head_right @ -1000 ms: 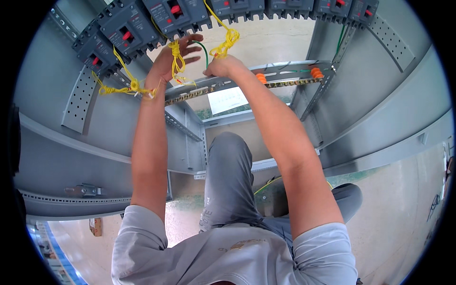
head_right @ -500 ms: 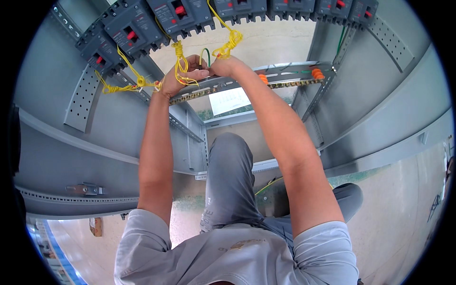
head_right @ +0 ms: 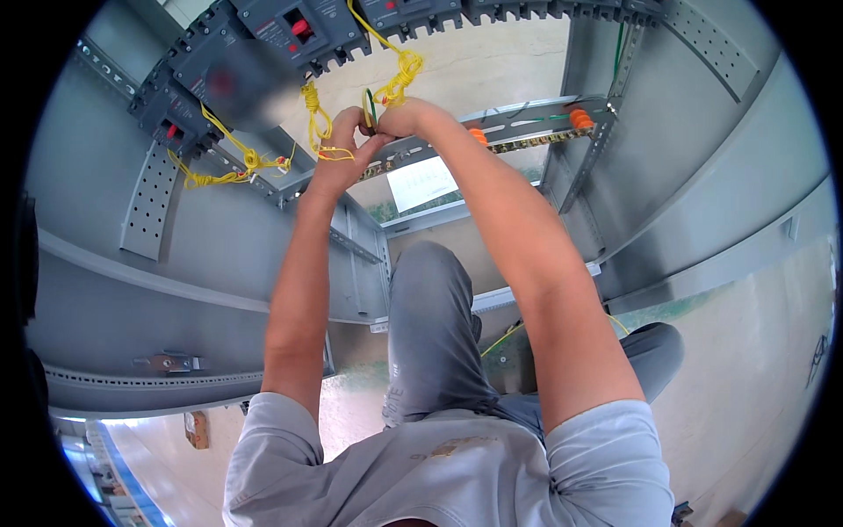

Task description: The person strips and prepares green and yellow wires, then connects them to terminals inside an electrical panel using a cordless drill. The person routes the wires through the panel and secures connections at multiple points.

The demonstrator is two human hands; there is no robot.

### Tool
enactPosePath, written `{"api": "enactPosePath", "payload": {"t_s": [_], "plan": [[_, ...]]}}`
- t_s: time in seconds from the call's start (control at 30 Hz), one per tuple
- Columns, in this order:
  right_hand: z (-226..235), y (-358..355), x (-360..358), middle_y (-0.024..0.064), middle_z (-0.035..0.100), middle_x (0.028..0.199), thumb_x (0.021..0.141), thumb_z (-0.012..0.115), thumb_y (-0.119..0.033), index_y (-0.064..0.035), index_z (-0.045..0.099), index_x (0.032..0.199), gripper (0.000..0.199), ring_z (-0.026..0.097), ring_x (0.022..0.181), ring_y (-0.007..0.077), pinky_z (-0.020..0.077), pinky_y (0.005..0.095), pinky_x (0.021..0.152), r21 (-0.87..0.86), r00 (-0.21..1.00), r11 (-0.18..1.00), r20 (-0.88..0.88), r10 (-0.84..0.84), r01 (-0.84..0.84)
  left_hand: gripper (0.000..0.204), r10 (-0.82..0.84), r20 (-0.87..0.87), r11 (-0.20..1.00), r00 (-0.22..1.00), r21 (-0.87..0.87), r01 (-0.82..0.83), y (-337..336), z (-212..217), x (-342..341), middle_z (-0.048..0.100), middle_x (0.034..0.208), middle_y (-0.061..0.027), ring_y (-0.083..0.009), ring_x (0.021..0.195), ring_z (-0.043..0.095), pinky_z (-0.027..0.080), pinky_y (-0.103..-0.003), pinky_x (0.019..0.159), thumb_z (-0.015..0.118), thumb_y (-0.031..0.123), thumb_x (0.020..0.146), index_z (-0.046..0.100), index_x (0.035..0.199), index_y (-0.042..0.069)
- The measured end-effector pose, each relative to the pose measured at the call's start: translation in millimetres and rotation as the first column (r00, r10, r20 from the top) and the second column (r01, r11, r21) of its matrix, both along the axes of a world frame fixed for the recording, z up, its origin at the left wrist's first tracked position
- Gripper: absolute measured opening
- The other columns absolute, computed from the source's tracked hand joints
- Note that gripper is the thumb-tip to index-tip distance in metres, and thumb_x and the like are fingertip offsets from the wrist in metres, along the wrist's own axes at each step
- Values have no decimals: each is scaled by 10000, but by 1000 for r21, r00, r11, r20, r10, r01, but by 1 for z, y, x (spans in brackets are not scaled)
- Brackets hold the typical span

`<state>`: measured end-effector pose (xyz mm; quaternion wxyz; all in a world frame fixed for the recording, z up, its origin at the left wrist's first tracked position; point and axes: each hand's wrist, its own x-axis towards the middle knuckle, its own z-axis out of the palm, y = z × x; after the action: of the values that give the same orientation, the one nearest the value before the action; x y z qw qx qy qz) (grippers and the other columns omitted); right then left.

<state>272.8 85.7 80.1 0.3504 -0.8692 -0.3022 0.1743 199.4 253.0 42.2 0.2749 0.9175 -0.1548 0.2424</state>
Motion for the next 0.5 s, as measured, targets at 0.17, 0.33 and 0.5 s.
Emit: {"api": "enactPosePath", "payload": {"t_s": [0.17,0.33,0.5], "plan": [[-29,-1,33,158,737,1118,875,690,-281,-67,731,1172,369,693,1009,283,514,389,893,-70,998,998,71,-3,8,373,-105,-88,983,991,-162,90,-8,11,-2,671,1010,-63,-205,998,640,485,-323,902,766,266,901,613,1134,18],[-19,-2,19,161,733,1143,870,698,-323,-32,731,1167,416,693,1031,292,514,409,895,15,1000,1000,-4,7,-7,271,-296,-437,899,849,-427,94,10,56,-14,710,1089,-19,-136,1036,647,484,-319,957,735,194,937,692,1153,36],[-30,-2,38,150,748,1108,832,739,-373,-23,758,1109,448,713,965,287,533,422,843,-64,998,998,-61,15,-19,229,-424,-486,858,764,-485,168,4,55,-18,685,1150,-37,-162,1074,634,479,-313,975,780,135,874,742,1079,41]]}}
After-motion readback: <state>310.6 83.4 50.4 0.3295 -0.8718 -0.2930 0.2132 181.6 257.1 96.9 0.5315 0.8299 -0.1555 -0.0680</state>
